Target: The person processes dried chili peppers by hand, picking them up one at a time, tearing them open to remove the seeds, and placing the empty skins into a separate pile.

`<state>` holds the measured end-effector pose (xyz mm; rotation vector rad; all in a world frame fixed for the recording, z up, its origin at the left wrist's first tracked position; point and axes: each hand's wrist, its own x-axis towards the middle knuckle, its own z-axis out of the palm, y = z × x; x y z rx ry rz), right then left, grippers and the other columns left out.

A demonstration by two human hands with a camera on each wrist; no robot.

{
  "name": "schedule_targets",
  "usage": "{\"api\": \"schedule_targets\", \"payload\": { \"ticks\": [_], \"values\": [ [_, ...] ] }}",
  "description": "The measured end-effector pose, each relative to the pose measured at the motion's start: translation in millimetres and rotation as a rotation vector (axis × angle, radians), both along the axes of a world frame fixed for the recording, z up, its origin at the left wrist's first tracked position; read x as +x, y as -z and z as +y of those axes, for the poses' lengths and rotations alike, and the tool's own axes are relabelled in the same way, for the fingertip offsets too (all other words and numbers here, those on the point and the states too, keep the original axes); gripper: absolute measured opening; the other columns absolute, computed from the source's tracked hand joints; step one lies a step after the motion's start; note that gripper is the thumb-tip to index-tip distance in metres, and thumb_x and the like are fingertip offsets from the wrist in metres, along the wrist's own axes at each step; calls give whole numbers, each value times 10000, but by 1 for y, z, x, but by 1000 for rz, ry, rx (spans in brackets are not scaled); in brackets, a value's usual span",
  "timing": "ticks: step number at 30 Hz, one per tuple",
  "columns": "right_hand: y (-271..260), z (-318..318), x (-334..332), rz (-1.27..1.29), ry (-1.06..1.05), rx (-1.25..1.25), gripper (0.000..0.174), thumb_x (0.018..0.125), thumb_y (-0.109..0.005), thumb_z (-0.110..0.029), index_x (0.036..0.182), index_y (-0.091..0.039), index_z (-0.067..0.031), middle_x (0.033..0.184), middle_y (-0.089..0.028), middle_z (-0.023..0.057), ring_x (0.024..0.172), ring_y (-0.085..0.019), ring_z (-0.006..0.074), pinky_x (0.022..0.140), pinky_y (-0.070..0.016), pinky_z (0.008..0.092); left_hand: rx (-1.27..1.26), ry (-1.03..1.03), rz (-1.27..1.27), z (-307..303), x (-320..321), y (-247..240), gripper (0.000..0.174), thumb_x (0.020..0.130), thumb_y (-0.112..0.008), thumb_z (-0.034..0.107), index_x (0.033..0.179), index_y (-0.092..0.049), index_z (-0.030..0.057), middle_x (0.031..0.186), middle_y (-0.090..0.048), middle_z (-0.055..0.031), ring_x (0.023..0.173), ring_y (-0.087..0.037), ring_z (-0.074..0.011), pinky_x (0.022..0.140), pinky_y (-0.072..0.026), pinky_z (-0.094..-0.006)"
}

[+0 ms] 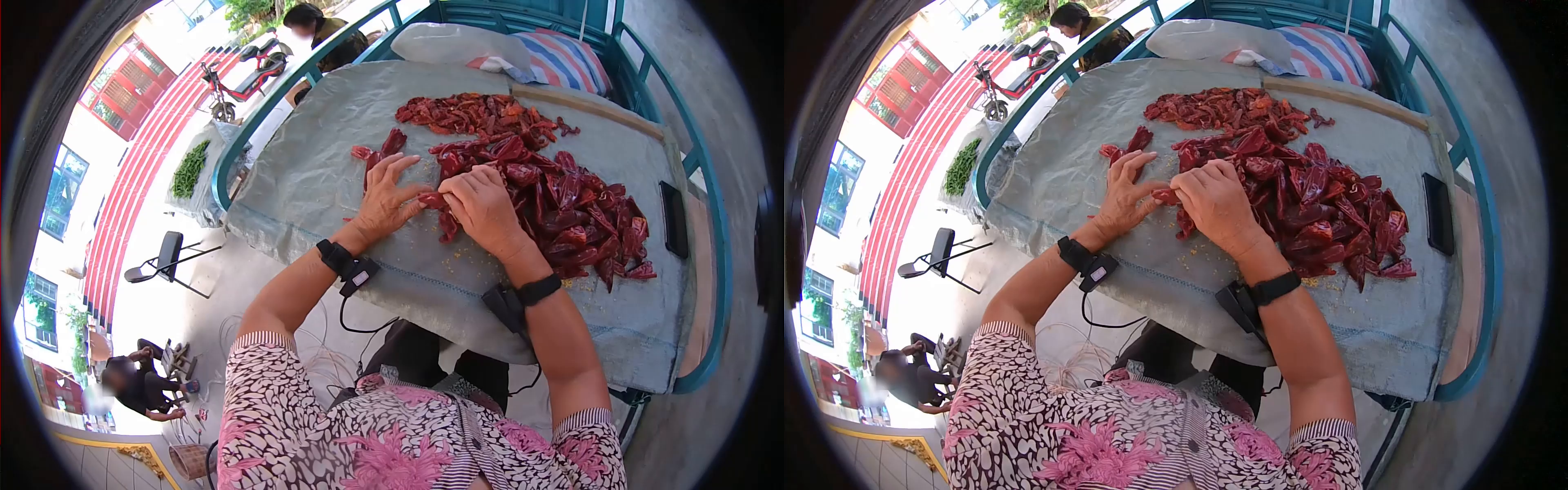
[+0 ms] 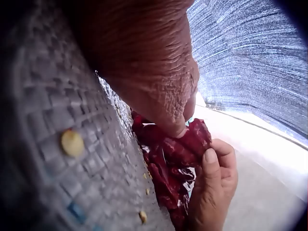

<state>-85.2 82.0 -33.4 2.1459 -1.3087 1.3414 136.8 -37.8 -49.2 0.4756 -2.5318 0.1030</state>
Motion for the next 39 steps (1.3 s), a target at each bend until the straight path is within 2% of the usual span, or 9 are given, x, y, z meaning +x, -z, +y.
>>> {"api": "schedule_targets", "payload": {
  "ticks": [6, 10, 15, 17, 21, 23, 28, 31, 39],
  "values": [
    [5, -6, 1, 9, 36, 8, 132, 905, -709, -115, 1018, -641, -124, 924, -672, 49, 931, -635, 254, 956, -457, 406, 102, 91, -36, 5, 0, -10, 264, 882, -758, 307, 1077, -765, 129, 1529, -479, -115, 1434, -366, -382, 1191, -280, -528],
    [-2, -6, -1, -73, 46, -65, 130, 913, -699, -106, 1031, -648, -128, 955, -665, 61, 981, -628, 292, 933, -464, 435, 67, 100, 77, 1, -1, -7, 192, 824, -755, 164, 983, -711, 65, 1468, -517, -149, 1372, -425, -385, 1147, -327, -518],
    [-14, -2, -16, -272, 320, -274, 153, 900, -738, -99, 1049, -708, -121, 978, -671, 59, 953, -638, 290, 866, -469, 440, 19, -69, 328, -5, -3, 1, 132, 786, -693, 90, 870, -605, 40, 1364, -576, -173, 1256, -512, -379, 1072, -371, -508],
    [-15, 1, -15, -295, 380, -285, 152, 899, -750, -98, 1045, -717, -119, 977, -679, 59, 946, -642, 281, 856, -472, 436, -17, -191, 371, -3, -2, 4, 156, 806, -693, 104, 913, -590, 58, 1349, -592, -168, 1254, -524, -377, 1065, -362, -504],
    [-5, -7, -12, -341, 264, -172, 219, 884, -768, -82, 1092, -721, -132, 1038, -696, 41, 997, -651, 260, 905, -481, 410, -61, -397, 439, -8, -2, 9, 249, 829, -685, 108, 1060, -600, 73, 1409, -553, -167, 1317, -488, -367, 1107, -314, -506],
    [-4, -10, -9, -209, 151, -94, 220, 894, -765, -123, 1108, -714, -142, 1063, -699, 30, 1034, -645, 258, 973, -457, 426, -39, -515, 483, -5, -7, 10, 303, 831, -683, 107, 1124, -613, 74, 1435, -529, -167, 1342, -468, -364, 1123, -297, -509],
    [-15, 3, -7, -63, 272, -21, 314, 880, -772, -307, 1158, -694, -185, 1076, -703, 17, 1088, -622, 253, 1140, -324, 540, -67, -305, 348, -3, -3, 5, 459, 820, -692, 160, 1271, -618, 121, 1438, -519, -145, 1350, -451, -358, 1140, -282, -509],
    [-8, 4, -7, 135, 374, 136, 332, 850, -791, -283, 1157, -699, -195, 1077, -700, 14, 1067, -621, 252, 1155, -314, 556, -56, -235, 272, -2, -2, 2, 476, 817, -691, 205, 1284, -625, 144, 1433, -524, -130, 1347, -451, -353, 1138, -285, -508],
    [-9, 0, -6, 9, 318, -7, 149, 864, -779, -205, 1004, -734, -178, 836, -701, 1, 913, -632, 223, 1134, -355, 516, 3, -102, 263, 6, 0, -7, 518, 897, -699, 405, 1354, -633, 170, 1432, -521, -129, 1348, -449, -338, 1131, -289, -509]
  ]
}}
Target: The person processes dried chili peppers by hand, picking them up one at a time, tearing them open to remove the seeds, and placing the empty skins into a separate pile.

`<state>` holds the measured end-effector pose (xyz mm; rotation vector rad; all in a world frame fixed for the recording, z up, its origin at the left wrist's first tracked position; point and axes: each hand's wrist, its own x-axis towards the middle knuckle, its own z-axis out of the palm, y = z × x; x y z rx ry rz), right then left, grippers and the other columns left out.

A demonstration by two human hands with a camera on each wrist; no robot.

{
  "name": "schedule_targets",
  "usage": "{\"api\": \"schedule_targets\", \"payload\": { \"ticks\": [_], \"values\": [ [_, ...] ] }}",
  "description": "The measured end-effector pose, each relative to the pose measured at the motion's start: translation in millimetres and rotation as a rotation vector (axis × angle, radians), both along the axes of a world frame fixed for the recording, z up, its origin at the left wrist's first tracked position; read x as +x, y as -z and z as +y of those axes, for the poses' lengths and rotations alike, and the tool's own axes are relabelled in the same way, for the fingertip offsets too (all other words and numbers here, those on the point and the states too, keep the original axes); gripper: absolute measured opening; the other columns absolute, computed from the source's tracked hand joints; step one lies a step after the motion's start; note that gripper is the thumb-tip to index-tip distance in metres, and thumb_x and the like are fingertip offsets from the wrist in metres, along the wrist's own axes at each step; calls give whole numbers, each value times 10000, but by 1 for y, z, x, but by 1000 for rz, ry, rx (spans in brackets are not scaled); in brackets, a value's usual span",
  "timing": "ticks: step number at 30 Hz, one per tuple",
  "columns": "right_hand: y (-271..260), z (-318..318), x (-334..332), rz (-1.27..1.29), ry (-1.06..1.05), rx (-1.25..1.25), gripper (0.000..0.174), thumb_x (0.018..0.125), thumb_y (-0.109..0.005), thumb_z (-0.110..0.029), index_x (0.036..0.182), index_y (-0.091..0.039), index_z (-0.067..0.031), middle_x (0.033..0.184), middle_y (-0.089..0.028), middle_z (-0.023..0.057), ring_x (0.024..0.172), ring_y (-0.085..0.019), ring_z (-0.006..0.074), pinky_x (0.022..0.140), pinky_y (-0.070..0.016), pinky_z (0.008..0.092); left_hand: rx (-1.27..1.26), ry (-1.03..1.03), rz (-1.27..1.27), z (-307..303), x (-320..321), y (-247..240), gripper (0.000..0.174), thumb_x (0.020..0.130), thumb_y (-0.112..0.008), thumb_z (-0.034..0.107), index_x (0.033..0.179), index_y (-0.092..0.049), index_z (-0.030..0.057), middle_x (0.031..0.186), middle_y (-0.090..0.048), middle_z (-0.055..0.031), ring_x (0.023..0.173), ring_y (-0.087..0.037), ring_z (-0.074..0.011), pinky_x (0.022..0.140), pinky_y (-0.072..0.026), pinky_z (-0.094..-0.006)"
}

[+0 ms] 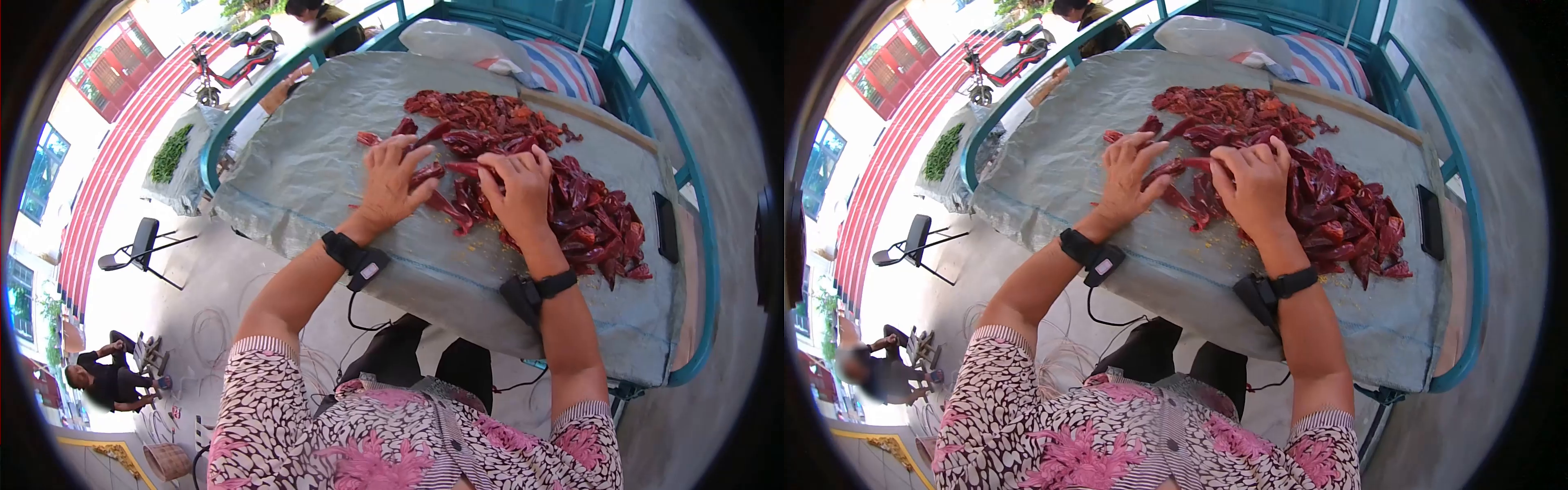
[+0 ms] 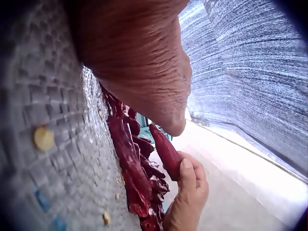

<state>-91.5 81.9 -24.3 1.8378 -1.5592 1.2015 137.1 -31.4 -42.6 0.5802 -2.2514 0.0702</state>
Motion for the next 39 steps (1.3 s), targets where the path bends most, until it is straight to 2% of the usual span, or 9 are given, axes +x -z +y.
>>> {"api": "schedule_targets", "payload": {
  "ticks": [3, 8, 13, 16, 20, 23, 26, 30, 39],
  "values": [
    [-2, -3, 6, 53, -145, -7, 140, 876, -782, -194, 1004, -731, -172, 795, -693, 2, 868, -635, 215, 1074, -422, 483, -22, 84, -30, 0, -2, -2, 552, 930, -660, 524, 1371, -649, 192, 1413, -533, -120, 1355, -446, -338, 1134, -286, -505],
    [3, -2, 10, 6, -307, 50, 189, 849, -800, -202, 1024, -737, -173, 766, -681, -5, 876, -625, 219, 1017, -454, 441, -28, 243, -147, -5, -7, 6, 329, 895, -743, 380, 1154, -740, 177, 1294, -627, -41, 1320, -485, -334, 1107, -333, -497],
    [-5, 5, 8, -25, -266, 46, 355, 865, -783, -214, 1196, -688, -133, 1001, -715, 53, 980, -639, 280, 1005, -460, 452, -20, 247, -98, -8, -7, 8, 245, 845, -779, 261, 1052, -736, 139, 1209, -672, -27, 1279, -519, -329, 1086, -355, -497],
    [-3, 5, 2, -53, -211, 28, 440, 908, -750, -229, 1313, -632, -105, 1180, -698, 100, 1084, -640, 320, 1012, -463, 468, -18, -76, 2, -12, -4, 6, 223, 828, -778, 236, 1014, -731, 121, 1210, -673, -38, 1262, -528, -321, 1081, -358, -495],
    [-1, 3, 3, -95, -193, 6, 411, 936, -732, -235, 1314, -635, -105, 1169, -701, 102, 1098, -641, 324, 1002, -474, 456, -63, -400, 111, -9, -22, -9, 471, 834, -714, 156, 1301, -658, 146, 1330, -630, -80, 1298, -505, -344, 1094, -356, -509],
    [1, 1, 3, -95, -186, 3, 398, 945, -723, -230, 1309, -636, -96, 1164, -701, 107, 1097, -642, 326, 976, -490, 445, 30, 17, -80, -30, -48, -19, 592, 846, -673, 112, 1428, -587, 172, 1396, -592, -97, 1335, -479, -352, 1108, -348, -523],
    [3, 1, 1, -109, -189, 3, 382, 945, -722, -222, 1294, -640, -87, 1152, -701, 113, 1081, -646, 327, 951, -502, 441, -34, 32, -254, -48, -79, 0, 633, 848, -701, 116, 1460, -562, 198, 1407, -593, -65, 1355, -467, -342, 1097, -356, -502],
    [4, 1, 0, -139, -195, 4, 359, 940, -723, -207, 1268, -647, -80, 1127, -699, 123, 1047, -654, 328, 928, -510, 439, 179, -4, -432, -49, -85, -2, 546, 853, -671, 111, 1391, -621, 188, 1339, -629, -31, 1259, -532, -299, 1038, -390, -498],
    [7, -1, -1, -181, -198, 42, 342, 943, -708, -193, 1260, -647, -80, 1113, -697, 124, 1039, -656, 327, 928, -510, 437, -140, 5, -383, -40, -79, -4, 316, 774, -710, 160, 1084, -675, 111, 1080, -682, -35, 1087, -606, -256, 940, -445, -417]
  ]
}}
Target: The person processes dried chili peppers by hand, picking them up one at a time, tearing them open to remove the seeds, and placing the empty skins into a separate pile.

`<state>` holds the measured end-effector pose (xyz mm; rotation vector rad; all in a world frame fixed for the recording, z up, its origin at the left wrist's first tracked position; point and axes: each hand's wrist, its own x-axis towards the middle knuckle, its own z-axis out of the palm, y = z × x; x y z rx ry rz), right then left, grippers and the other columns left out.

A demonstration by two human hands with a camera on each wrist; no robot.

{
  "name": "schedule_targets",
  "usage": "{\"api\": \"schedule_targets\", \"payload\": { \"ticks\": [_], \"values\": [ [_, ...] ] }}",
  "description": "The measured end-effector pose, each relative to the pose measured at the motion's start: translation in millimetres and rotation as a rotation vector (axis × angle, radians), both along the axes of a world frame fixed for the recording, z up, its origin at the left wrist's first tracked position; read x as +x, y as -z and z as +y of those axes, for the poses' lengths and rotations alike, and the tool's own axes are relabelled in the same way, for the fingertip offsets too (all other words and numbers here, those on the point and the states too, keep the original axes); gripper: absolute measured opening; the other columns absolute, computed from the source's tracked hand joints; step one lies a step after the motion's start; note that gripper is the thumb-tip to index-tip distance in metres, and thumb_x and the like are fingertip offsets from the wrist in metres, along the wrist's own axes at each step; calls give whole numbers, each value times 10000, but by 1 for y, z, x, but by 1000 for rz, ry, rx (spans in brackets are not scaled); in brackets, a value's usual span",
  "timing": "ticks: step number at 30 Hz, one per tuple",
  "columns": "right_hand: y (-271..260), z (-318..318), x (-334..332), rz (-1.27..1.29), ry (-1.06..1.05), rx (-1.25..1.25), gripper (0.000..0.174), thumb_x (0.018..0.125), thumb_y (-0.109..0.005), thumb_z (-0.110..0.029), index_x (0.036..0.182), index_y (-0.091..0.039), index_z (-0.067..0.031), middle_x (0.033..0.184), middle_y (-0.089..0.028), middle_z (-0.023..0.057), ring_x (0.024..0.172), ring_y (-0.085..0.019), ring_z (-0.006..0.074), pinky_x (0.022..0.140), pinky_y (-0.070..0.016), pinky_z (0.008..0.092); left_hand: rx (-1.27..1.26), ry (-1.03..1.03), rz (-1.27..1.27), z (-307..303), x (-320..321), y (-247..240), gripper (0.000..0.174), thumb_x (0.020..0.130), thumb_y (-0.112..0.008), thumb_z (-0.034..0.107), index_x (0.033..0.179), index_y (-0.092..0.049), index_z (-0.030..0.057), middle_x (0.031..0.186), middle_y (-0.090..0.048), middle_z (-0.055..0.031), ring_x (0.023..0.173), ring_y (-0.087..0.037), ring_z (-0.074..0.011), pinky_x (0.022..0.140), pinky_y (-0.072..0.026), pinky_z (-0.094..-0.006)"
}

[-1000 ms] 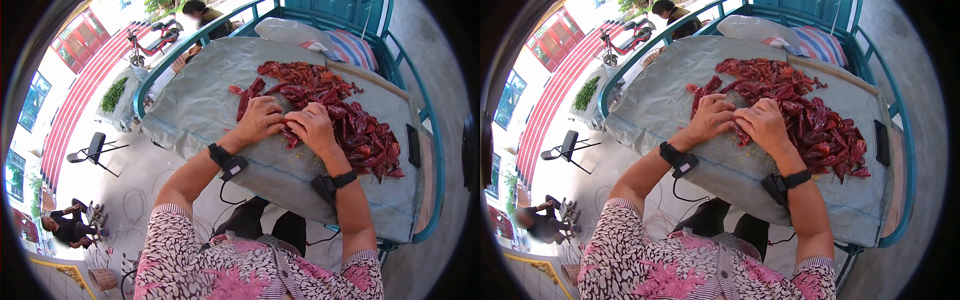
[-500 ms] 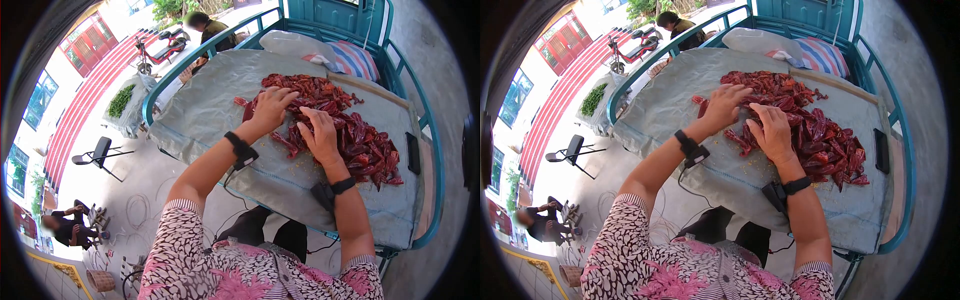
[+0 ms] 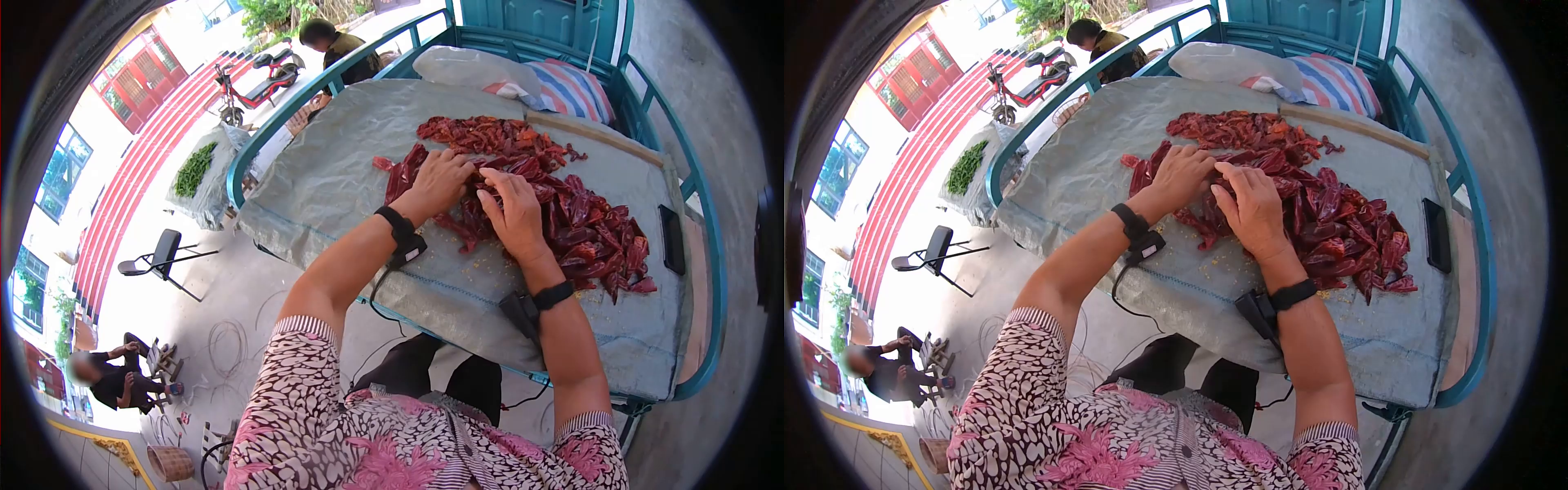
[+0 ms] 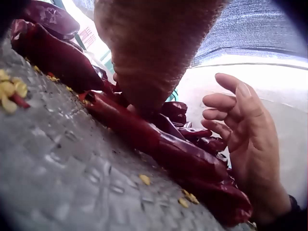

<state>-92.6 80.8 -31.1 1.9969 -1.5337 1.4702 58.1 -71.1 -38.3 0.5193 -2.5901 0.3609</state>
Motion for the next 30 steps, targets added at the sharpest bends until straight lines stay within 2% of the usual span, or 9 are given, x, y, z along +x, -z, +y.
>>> {"api": "schedule_targets", "payload": {
  "ticks": [3, 6, 9, 12, 18, 21, 25, 26, 30],
  "values": [
    [1, -2, -1, 44, 29, -62, 399, 922, -732, -197, 1294, -636, -91, 1128, -696, 117, 1073, -647, 324, 951, -502, 445, -41, -29, 69, 12, 11, -16, 295, 778, -711, 164, 1056, -649, 85, 983, -687, -86, 1026, -628, -282, 914, -457, -426],
    [-5, 1, 2, 23, 99, -136, 483, 888, -768, -202, 1338, -619, -109, 1145, -696, 112, 1108, -635, 322, 978, -490, 461, 150, -81, 94, 34, 24, -29, 302, 815, -718, 192, 1072, -623, 64, 938, -673, -136, 956, -653, -332, 835, -500, -459],
    [-10, 4, 5, 87, 19, -94, 559, 853, -802, -208, 1370, -605, -126, 1142, -695, 115, 1118, -627, 320, 1001, -478, 469, 260, -12, 115, 52, 33, -31, 281, 839, -715, 237, 1035, -595, 75, 932, -679, -123, 912, -679, -354, 749, -539, -485],
    [1, 0, 2, 67, 31, -27, 535, 850, -810, -215, 1341, -615, -132, 1125, -697, 115, 1090, -635, 321, 1008, -471, 464, 238, 24, 144, 57, 36, -26, 322, 885, -707, 262, 1118, -598, 69, 944, -667, -128, 911, -696, -366, 741, -561, -506],
    [7, -3, -4, 44, 94, -101, 404, 865, -812, -232, 1206, -650, -88, 1089, -702, 105, 1004, -650, 320, 963, -474, 443, 420, -103, 74, 57, 50, -17, 485, 948, -699, 251, 1409, -548, 272, 1108, -579, -137, 930, -678, -370, 766, -568, -472],
    [5, -2, -4, -114, 211, -126, 367, 879, -806, -235, 1173, -658, -71, 1075, -702, 107, 983, -650, 315, 940, -471, 438, 342, -224, 76, 44, 64, -11, 491, 945, -706, 253, 1409, -554, 302, 1101, -552, -133, 941, -675, -369, 766, -571, -464],
    [5, -2, -2, -251, 218, -142, 388, 891, -790, -170, 1226, -626, -63, 1123, -677, 128, 1021, -647, 316, 945, -475, 435, 354, -267, 223, 32, 82, -13, 485, 962, -695, 245, 1425, -552, 223, 1107, -587, -140, 1012, -663, -372, 828, -554, -474],
    [6, -3, -3, -251, 223, -179, 396, 892, -786, -159, 1237, -618, -61, 1141, -669, 133, 1037, -647, 320, 961, -475, 436, 442, -271, 243, 30, 85, -15, 488, 975, -689, 218, 1438, -541, 178, 1174, -623, -153, 1060, -658, -371, 882, -545, -446],
    [6, -11, -9, -220, 234, -284, 436, 894, -774, -125, 1287, -598, -61, 1216, -644, 152, 1097, -644, 338, 1011, -473, 443, 502, -115, 419, 23, 87, -16, 487, 981, -672, 135, 1447, -531, 139, 1234, -632, -172, 1104, -649, -363, 935, -531, -422]
  ]
}}
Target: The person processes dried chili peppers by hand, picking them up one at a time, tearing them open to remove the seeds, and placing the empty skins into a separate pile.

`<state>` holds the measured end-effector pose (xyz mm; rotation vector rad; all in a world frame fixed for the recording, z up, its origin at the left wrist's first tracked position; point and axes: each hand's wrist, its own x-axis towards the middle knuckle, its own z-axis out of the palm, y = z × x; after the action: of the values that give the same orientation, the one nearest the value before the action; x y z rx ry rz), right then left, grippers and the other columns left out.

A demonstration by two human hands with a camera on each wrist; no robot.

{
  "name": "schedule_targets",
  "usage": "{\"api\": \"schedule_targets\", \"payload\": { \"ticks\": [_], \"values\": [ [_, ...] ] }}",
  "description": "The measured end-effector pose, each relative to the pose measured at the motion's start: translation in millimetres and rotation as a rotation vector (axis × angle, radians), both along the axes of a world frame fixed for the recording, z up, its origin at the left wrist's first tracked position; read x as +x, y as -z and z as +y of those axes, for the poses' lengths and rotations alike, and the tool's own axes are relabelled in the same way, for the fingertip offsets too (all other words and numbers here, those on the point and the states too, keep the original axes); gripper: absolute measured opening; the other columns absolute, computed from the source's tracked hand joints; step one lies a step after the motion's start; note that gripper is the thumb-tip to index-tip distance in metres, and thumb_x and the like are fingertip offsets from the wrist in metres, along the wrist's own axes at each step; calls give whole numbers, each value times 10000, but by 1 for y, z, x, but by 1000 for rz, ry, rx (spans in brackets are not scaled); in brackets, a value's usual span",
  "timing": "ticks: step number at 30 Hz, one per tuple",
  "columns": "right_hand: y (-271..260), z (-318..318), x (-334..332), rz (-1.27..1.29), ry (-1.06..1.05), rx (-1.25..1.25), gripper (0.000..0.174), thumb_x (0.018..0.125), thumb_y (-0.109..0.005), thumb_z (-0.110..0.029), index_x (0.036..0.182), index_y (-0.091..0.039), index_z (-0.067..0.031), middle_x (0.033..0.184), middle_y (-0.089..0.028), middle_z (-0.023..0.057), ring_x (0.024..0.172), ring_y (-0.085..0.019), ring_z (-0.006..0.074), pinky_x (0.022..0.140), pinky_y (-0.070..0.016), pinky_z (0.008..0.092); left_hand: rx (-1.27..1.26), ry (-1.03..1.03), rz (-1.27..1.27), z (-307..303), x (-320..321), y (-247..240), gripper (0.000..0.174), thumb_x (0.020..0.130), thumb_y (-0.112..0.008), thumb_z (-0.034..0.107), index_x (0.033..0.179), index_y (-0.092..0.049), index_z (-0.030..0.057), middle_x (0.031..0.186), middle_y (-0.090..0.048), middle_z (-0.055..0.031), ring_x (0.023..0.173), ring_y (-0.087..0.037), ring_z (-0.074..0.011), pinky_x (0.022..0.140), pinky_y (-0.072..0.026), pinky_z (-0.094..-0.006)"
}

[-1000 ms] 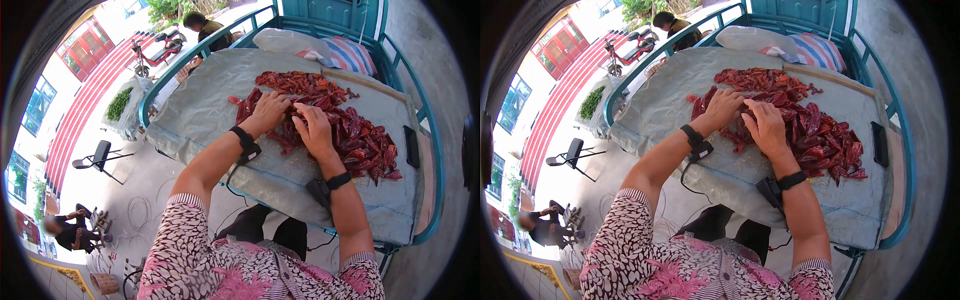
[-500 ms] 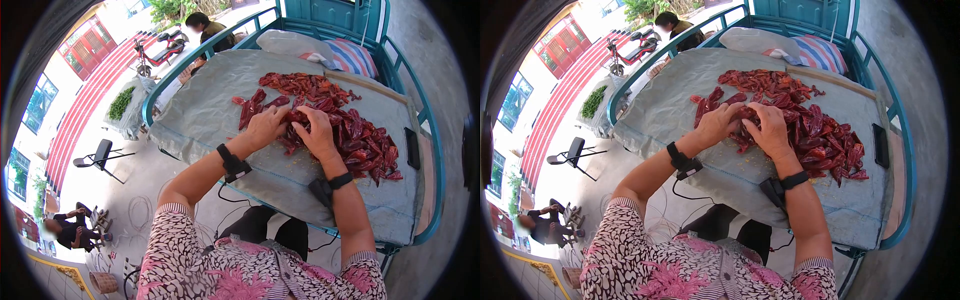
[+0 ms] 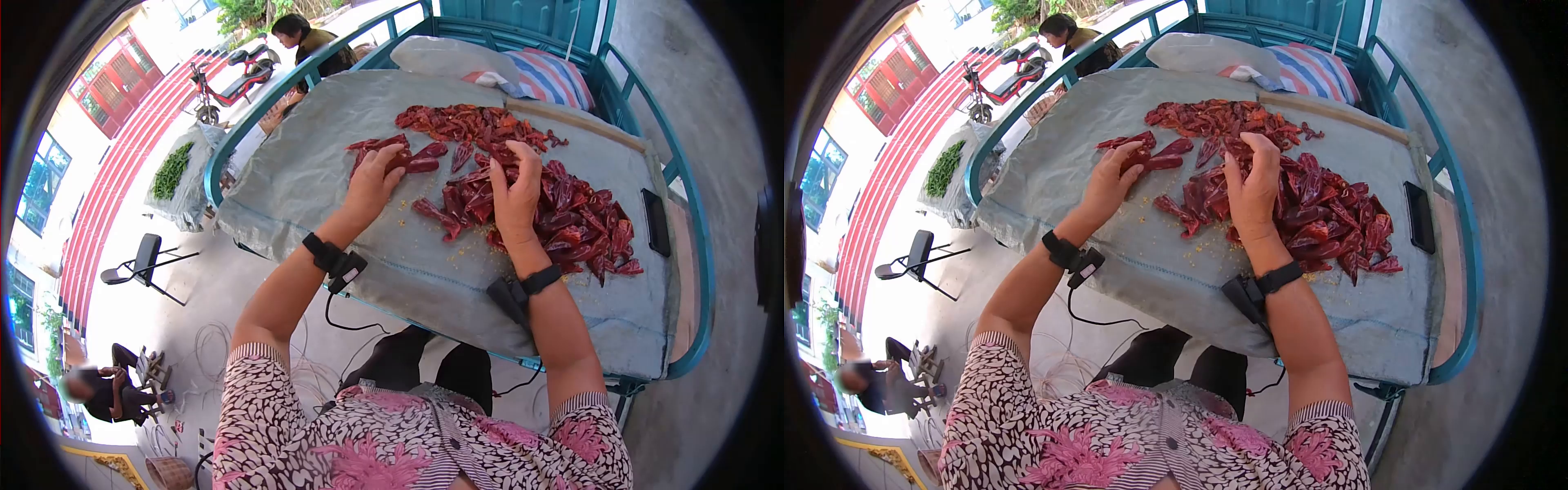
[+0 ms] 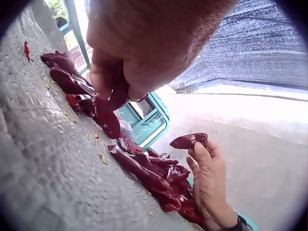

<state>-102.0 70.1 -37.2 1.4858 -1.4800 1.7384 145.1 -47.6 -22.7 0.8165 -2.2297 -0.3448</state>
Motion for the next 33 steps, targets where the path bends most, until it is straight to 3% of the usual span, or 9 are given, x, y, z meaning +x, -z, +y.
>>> {"api": "schedule_targets", "payload": {
  "ticks": [4, 8, 11, 14, 20, 23, 26, 29, 33],
  "values": [
    [2, 1, 4, 81, -259, 130, 483, 905, -760, -138, 1350, -582, -74, 1279, -634, 152, 1073, -656, 330, 986, -492, 440, 74, 83, 216, -9, -5, 5, 490, 959, -657, 57, 1434, -540, 100, 1207, -624, -196, 1073, -649, -360, 932, -528, -422],
    [-4, 7, 8, 97, -199, 156, 479, 927, -739, -192, 1367, -579, -86, 1262, -646, 133, 964, -677, 283, 905, -515, 418, 502, 160, 384, 1, -6, -10, 497, 1022, -589, 38, 1500, -476, 117, 1287, -622, -116, 1105, -632, -154, 871, -572, -288],
    [3, 4, 3, -13, -174, 191, 467, 928, -731, -167, 1361, -576, -89, 1220, -649, 124, 957, -670, 279, 890, -513, 419, 584, 111, 239, 0, -4, -18, 474, 1006, -600, 31, 1467, -511, 94, 1247, -641, -110, 1068, -639, -144, 829, -562, -278],
    [2, 4, 3, 65, -141, 154, 452, 933, -720, -147, 1356, -573, -87, 1191, -647, 125, 953, -662, 274, 887, -511, 418, 469, 68, 94, -10, -3, -11, 442, 980, -653, 68, 1414, -570, 80, 1185, -661, -93, 1045, -638, -148, 820, -544, -283],
    [0, 6, 4, 34, -123, 142, 445, 935, -713, -126, 1355, -573, -82, 1192, -646, 125, 948, -652, 275, 886, -510, 418, -149, -223, -144, -23, -3, -15, 473, 848, -774, 205, 1297, -674, 99, 1170, -671, -159, 1145, -594, -339, 1018, -443, -455],
    [-1, 6, 3, 58, -99, 154, 445, 933, -713, -122, 1354, -575, -82, 1173, -650, 118, 947, -652, 272, 880, -507, 420, -440, -177, -133, -18, -22, -19, 518, 833, -796, 260, 1323, -671, 146, 1181, -705, -84, 1201, -577, -305, 1091, -362, -490],
    [1, 5, 2, 63, -97, 154, 440, 934, -710, -125, 1352, -578, -84, 1138, -654, 108, 946, -651, 266, 872, -503, 422, -427, -1, -438, -25, -38, -15, 458, 840, -778, 269, 1282, -691, 183, 1167, -719, -48, 1194, -593, -281, 1106, -355, -485],
    [4, 3, 1, 65, -104, 154, 443, 930, -712, -118, 1351, -580, -86, 1106, -654, 101, 940, -652, 264, 863, -503, 421, -440, -72, -769, -33, -51, 3, 429, 844, -764, 240, 1264, -690, 192, 1120, -727, -34, 1198, -598, -278, 1100, -354, -483],
    [4, 4, 1, 49, -103, 149, 445, 927, -711, -111, 1351, -579, -82, 1100, -652, 100, 939, -653, 262, 867, -501, 417, -414, -178, -539, -31, -49, -10, 357, 824, -763, 200, 1174, -701, 169, 1061, -728, -56, 1162, -611, -264, 1096, -362, -477]
  ]
}}
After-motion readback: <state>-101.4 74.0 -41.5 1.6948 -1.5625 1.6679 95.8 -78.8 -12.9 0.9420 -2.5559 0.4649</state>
